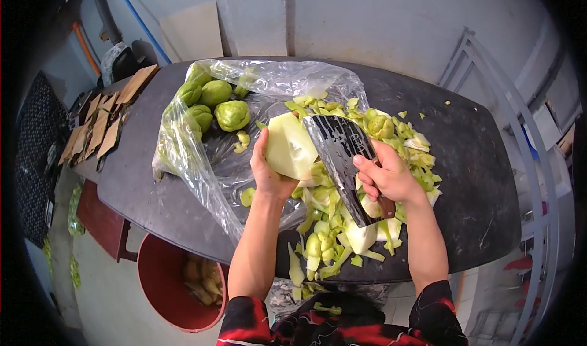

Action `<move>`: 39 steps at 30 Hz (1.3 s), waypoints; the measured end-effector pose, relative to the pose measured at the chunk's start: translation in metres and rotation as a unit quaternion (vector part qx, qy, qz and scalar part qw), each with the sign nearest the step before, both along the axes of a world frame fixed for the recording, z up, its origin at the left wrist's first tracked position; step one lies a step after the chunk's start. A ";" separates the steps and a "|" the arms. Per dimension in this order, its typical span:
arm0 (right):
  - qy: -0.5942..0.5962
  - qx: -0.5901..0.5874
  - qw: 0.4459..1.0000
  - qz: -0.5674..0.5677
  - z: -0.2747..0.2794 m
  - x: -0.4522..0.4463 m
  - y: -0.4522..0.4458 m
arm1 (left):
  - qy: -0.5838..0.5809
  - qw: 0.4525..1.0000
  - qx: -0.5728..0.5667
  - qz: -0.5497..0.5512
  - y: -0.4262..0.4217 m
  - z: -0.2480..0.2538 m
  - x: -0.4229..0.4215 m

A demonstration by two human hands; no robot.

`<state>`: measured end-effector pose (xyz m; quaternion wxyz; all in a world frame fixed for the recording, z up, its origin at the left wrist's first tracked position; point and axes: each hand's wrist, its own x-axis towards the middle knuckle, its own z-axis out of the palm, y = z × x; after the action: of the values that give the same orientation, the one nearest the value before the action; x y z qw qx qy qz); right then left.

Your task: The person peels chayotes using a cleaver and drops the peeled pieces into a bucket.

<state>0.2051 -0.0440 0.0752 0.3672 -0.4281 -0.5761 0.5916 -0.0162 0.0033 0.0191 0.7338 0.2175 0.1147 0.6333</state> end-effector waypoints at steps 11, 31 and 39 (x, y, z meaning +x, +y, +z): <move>0.000 0.000 1.000 0.011 0.001 0.004 0.001 | 0.016 0.999 0.036 -0.020 -0.004 0.003 0.000; 0.045 0.008 0.999 -0.019 -0.012 -0.011 0.003 | -0.008 1.000 -0.012 0.028 -0.015 -0.004 0.024; 0.084 0.020 0.995 -0.041 -0.022 -0.018 0.005 | -0.005 1.000 0.013 0.025 -0.016 -0.006 0.025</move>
<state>0.1868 -0.0391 0.0536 0.4467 -0.3929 -0.5372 0.5979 0.0089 -0.0126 0.0131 0.7152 0.2209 0.1085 0.6542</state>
